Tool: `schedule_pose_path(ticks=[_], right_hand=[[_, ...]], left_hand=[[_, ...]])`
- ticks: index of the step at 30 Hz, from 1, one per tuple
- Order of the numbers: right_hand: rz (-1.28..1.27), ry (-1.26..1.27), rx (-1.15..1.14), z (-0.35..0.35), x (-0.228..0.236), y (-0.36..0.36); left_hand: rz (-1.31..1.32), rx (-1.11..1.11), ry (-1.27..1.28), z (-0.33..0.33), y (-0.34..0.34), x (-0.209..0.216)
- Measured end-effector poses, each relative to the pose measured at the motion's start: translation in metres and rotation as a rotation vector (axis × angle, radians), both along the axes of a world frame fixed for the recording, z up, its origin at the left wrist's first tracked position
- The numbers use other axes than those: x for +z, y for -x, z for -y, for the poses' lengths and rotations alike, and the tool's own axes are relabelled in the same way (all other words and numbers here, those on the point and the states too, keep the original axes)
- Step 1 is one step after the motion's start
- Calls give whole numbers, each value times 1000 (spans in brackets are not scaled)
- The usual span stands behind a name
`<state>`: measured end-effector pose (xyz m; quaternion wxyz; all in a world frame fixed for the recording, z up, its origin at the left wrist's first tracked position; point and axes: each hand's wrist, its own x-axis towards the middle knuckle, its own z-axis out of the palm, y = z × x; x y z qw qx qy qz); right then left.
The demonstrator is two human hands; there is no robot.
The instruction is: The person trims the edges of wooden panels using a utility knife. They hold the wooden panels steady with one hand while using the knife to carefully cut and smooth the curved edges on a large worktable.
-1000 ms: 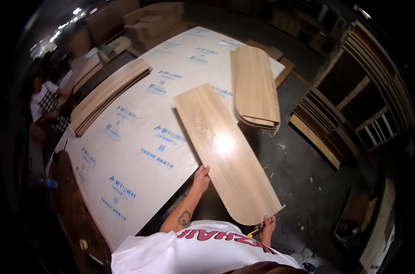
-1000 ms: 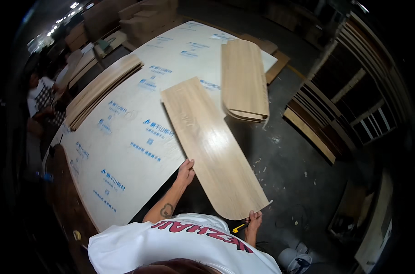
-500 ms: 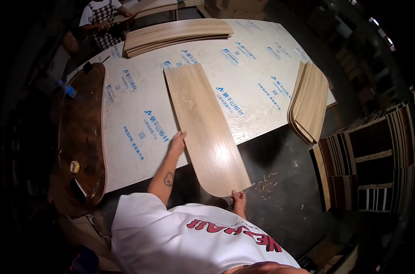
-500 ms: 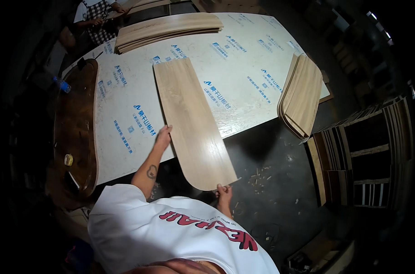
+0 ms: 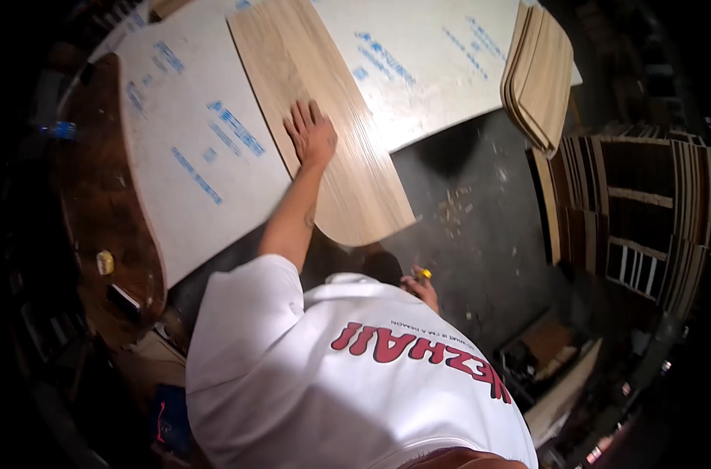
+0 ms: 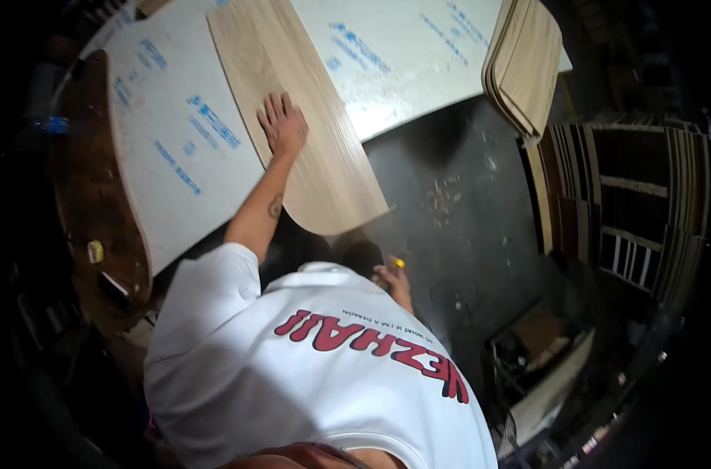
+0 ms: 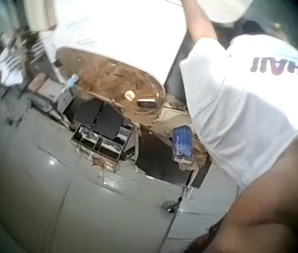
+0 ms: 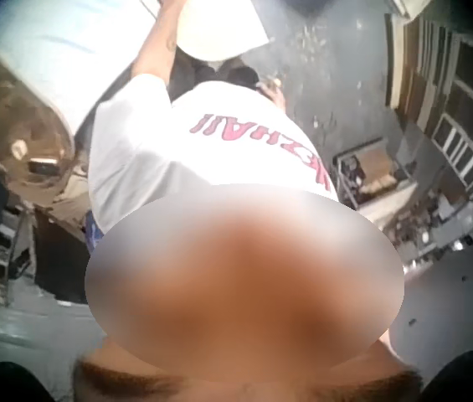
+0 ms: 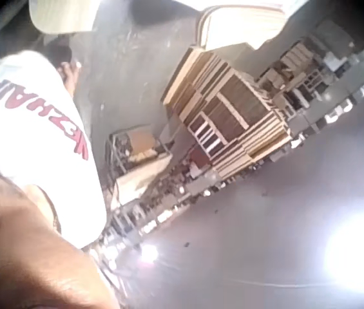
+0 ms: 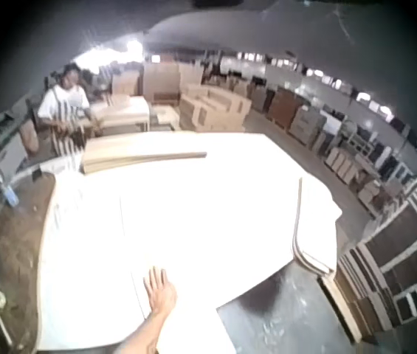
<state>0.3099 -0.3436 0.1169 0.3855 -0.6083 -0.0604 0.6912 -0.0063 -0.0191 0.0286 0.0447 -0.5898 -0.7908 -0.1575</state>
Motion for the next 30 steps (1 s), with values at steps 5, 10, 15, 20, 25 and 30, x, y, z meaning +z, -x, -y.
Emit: schedule_pose_path(ticks=[5,10,15,20,25,30], right_hand=[[278,-8,275,-2,18,-12],[869,-147,875,-102,35,-41],[802,88,1365,-179,60,-20],[759,110,1575,-207,61,-4],[763,145,1619,-216,70,7],[772,134,1593,-213,70,6]], left_hand=[[56,10,62,5,-13,-10],[48,18,28,9,-1,-14],[19,3,-10,6,-8,-14],[63,-2,8,6,-6,-9],[138,75,236,6,-14,17],[78,102,233,7,-13,12]])
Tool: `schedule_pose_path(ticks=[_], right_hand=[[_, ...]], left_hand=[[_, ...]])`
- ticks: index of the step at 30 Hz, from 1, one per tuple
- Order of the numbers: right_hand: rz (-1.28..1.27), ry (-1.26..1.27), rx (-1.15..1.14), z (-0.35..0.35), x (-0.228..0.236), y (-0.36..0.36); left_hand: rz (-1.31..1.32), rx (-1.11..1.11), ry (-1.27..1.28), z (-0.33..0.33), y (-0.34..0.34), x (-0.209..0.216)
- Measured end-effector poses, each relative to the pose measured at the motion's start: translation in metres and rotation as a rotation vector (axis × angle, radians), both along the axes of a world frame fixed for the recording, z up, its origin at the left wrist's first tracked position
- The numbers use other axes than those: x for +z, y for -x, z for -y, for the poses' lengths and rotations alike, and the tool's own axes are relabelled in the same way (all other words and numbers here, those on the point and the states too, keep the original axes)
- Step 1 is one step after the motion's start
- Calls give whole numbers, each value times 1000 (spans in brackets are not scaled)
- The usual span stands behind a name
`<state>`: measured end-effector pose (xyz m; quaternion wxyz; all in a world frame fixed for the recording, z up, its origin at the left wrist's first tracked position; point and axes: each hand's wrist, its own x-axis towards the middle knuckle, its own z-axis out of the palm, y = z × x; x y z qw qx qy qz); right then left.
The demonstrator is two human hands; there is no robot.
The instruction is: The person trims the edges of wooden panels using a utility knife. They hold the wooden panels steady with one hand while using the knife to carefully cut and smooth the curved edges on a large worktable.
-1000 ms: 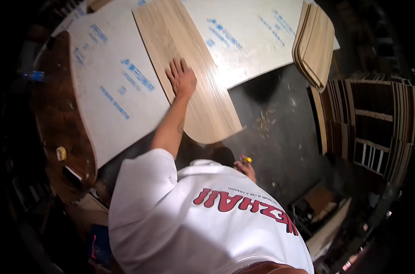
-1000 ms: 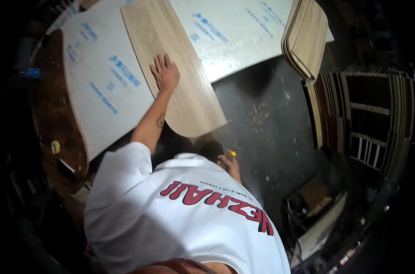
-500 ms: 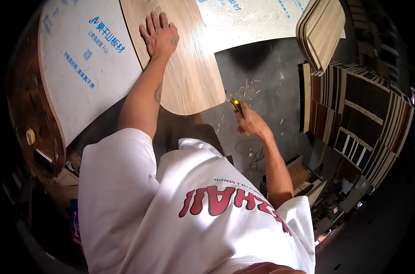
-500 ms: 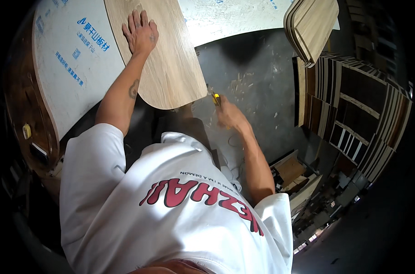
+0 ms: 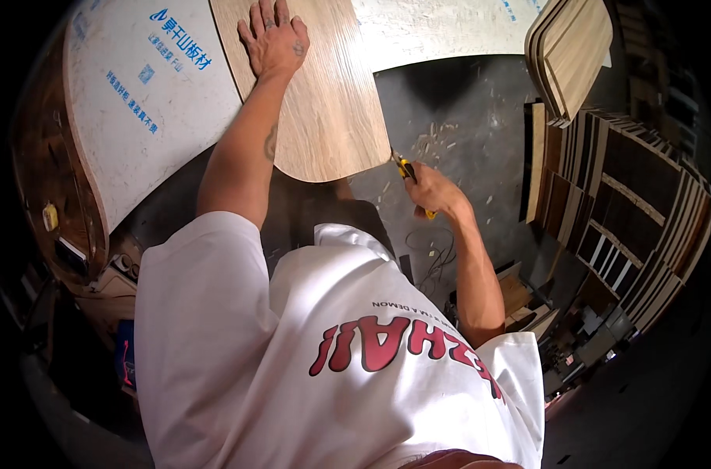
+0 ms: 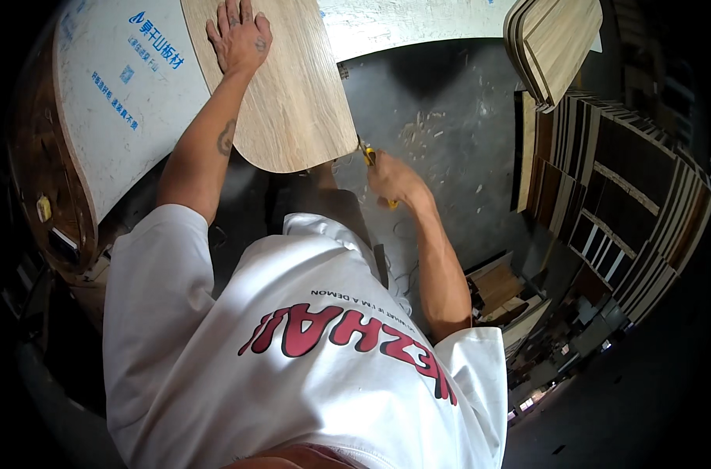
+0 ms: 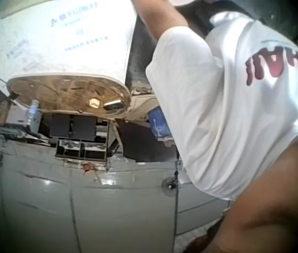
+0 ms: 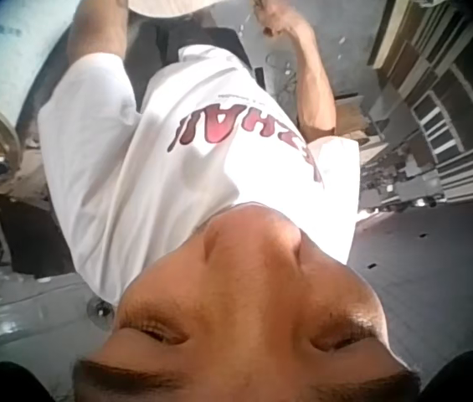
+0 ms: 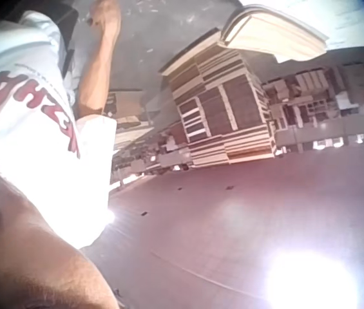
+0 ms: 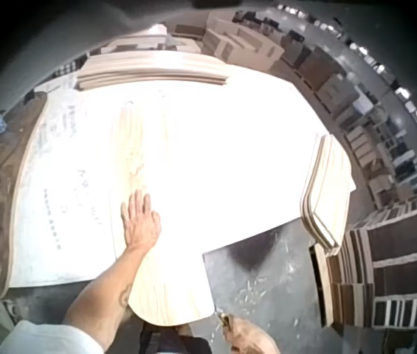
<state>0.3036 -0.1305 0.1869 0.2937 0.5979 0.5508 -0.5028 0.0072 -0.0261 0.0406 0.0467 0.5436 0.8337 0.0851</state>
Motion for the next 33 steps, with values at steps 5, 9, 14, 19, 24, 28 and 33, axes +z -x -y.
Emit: schedule_pose_path(ticks=[5,9,14,19,24,28,33], right_hand=[[20,-17,-15,2,-7,-1],[62,29,7,2,-8,0],[38,48,32,-2,3,-1],[67,78,-20,4,5,-3],[115,107,-41,8,0,-1],[81,96,-92,16,-12,-8],[33,84,-143,24,-26,-22]], left_hand=[[2,-1,7,-3,-4,-1],[-1,-1,16,-4,-4,1],[10,-1,51,-5,-3,6],[42,18,66,-6,-6,9],[15,22,100,-6,-4,7],[-4,5,80,-7,-5,6],[-46,-27,52,-12,-12,4]])
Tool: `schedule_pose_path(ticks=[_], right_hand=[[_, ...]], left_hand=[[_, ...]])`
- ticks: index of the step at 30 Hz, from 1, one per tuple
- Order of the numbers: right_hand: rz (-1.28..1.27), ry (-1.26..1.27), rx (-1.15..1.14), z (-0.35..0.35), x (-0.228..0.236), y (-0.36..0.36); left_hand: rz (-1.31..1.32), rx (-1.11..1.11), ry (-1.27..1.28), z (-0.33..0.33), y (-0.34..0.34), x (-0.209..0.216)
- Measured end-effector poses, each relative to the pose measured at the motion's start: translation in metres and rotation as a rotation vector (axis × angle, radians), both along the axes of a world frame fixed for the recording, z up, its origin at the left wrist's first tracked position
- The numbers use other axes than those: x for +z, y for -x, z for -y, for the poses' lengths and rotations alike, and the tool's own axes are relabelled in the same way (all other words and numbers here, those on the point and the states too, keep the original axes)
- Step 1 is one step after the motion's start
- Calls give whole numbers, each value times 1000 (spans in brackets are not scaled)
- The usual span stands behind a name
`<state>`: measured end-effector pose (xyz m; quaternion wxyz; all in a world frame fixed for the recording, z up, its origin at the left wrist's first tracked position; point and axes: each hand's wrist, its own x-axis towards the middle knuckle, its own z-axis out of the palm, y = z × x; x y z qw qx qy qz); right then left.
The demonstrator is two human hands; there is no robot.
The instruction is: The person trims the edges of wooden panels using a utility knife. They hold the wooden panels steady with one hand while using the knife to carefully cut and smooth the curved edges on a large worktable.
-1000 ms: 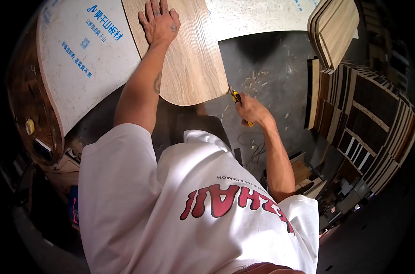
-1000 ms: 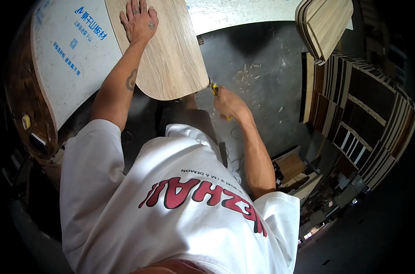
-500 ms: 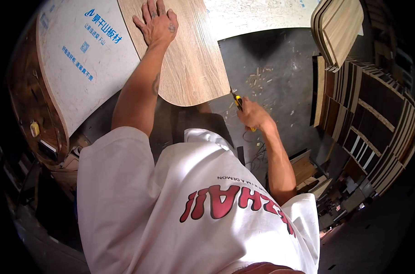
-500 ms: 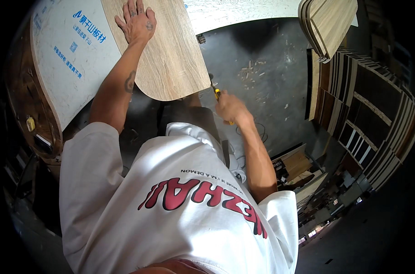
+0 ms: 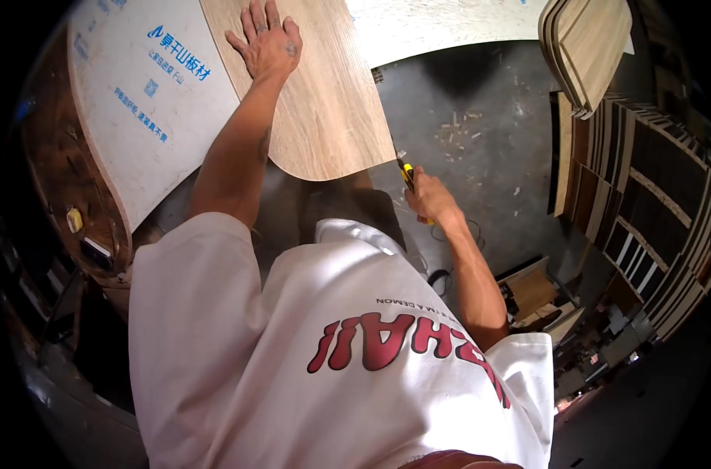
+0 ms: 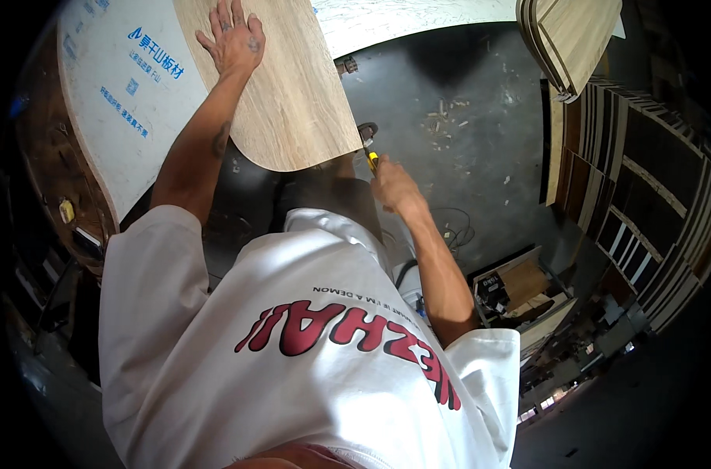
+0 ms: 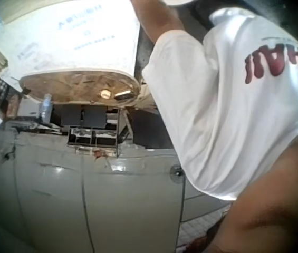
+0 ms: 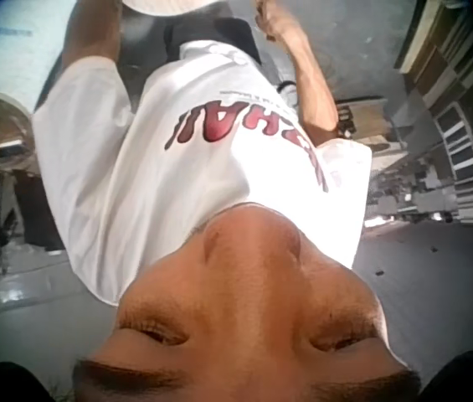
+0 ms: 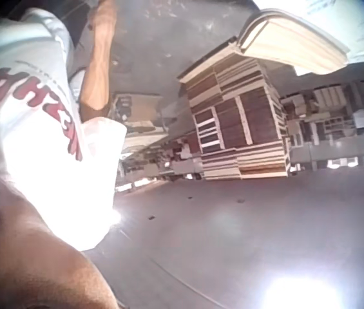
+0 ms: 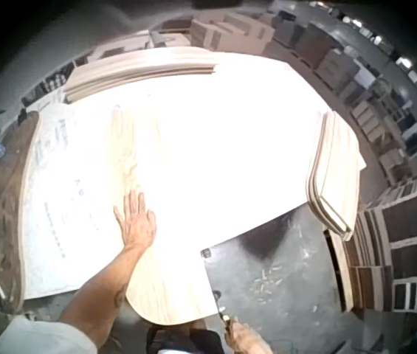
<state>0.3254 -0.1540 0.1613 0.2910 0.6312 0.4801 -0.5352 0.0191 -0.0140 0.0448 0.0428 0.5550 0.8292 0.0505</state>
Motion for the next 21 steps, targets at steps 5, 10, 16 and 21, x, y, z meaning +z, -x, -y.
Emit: schedule_pose_path(ticks=[5,10,16,21], right_hand=[[13,-132,142,61,-94,-23],[104,-420,169,135,-147,-15],[-662,-508,-1329,109,-136,12],[-677,-639,-1225,117,-128,72]], left_hand=[[-25,-59,-294,5,18,-48],[-23,-27,-256,8,32,-48],[44,-33,-212,-4,40,-52],[902,-139,-447,101,91,-56]])
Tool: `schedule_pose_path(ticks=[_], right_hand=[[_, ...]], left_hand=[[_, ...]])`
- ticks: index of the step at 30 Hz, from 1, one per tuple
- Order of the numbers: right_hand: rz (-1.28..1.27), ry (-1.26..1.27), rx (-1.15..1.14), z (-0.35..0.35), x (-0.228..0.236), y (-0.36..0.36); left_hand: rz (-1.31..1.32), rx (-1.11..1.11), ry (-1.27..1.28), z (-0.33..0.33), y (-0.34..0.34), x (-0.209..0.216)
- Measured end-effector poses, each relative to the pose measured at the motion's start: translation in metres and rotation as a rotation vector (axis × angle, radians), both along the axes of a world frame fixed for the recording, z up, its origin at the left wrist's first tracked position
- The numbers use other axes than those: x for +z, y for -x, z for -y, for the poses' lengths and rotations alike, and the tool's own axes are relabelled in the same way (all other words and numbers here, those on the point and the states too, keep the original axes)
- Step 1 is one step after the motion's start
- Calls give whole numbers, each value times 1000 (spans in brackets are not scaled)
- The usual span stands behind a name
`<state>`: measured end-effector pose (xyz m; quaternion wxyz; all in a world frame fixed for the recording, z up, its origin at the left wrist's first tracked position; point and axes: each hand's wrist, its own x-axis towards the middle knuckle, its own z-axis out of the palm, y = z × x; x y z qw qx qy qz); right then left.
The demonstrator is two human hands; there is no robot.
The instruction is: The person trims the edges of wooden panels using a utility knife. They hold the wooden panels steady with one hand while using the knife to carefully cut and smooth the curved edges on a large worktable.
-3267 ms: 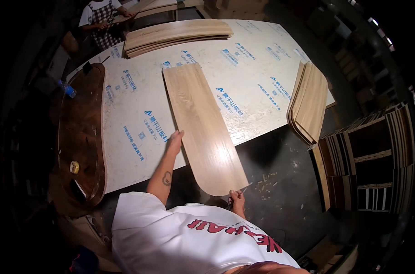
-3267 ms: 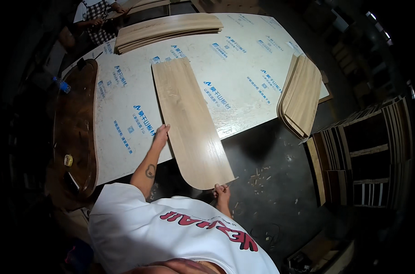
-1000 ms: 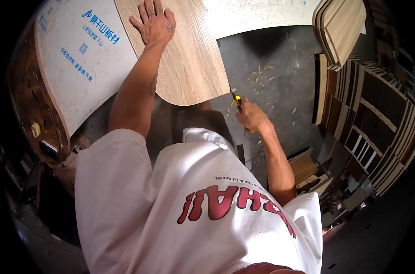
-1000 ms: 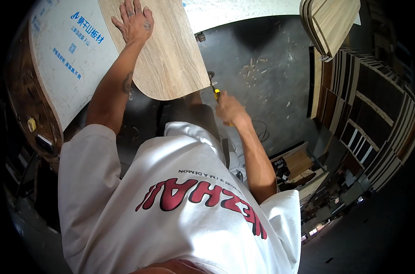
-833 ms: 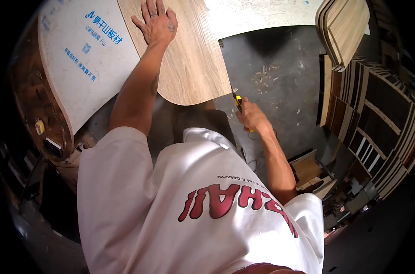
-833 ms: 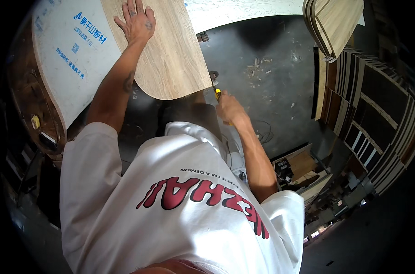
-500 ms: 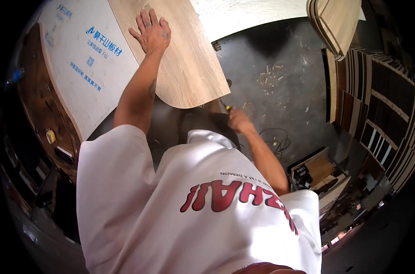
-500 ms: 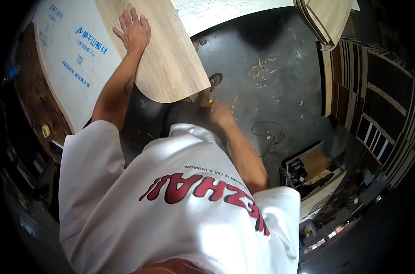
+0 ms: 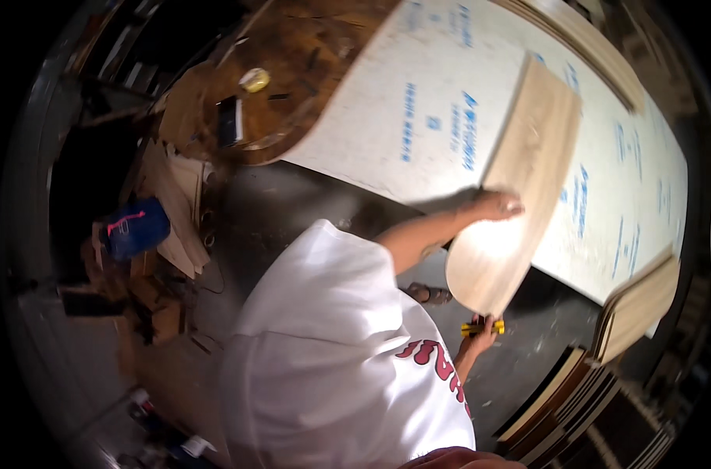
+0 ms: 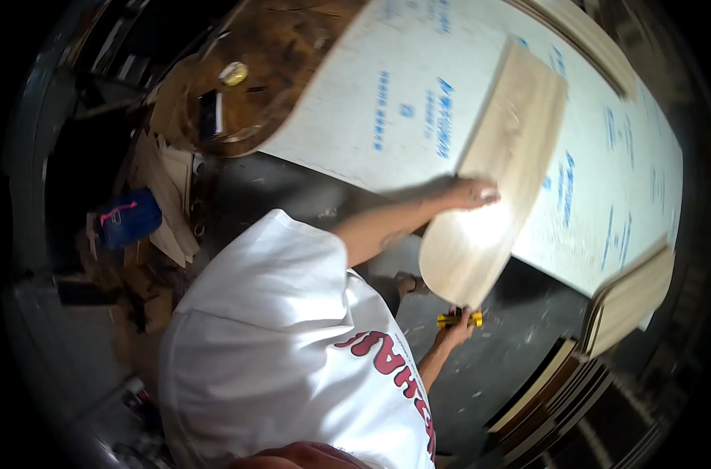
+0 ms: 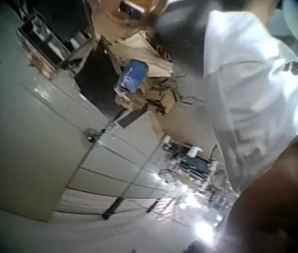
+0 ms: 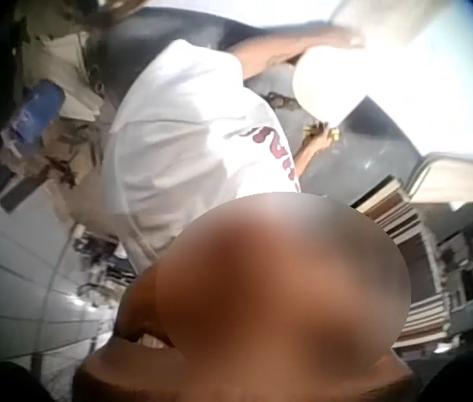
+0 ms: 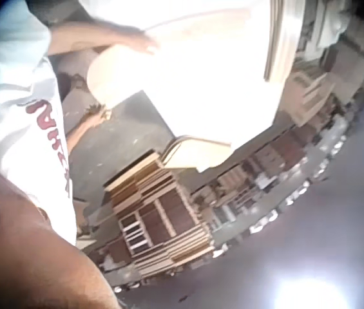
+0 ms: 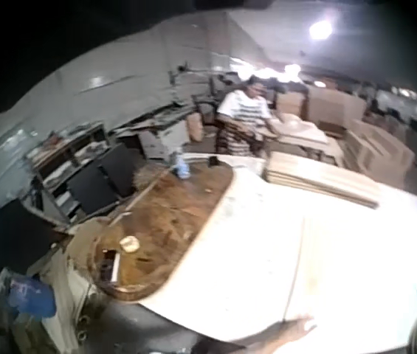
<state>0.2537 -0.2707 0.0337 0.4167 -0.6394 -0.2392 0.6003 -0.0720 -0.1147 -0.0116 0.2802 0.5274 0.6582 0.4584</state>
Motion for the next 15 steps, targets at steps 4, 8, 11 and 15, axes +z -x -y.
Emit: schedule_pose_path(ticks=[4,8,11,15], right_hand=[[139,-181,-189,6,5,7],[183,-155,-312,1,-15,10],[277,-120,-270,5,-11,20],[207,8,-177,15,-4,51]], left_hand=[[705,-71,194,120,62,62],[751,500,-170,280,231,71],[54,1018,97,375,348,121],[-885,1096,544,478,444,104]])
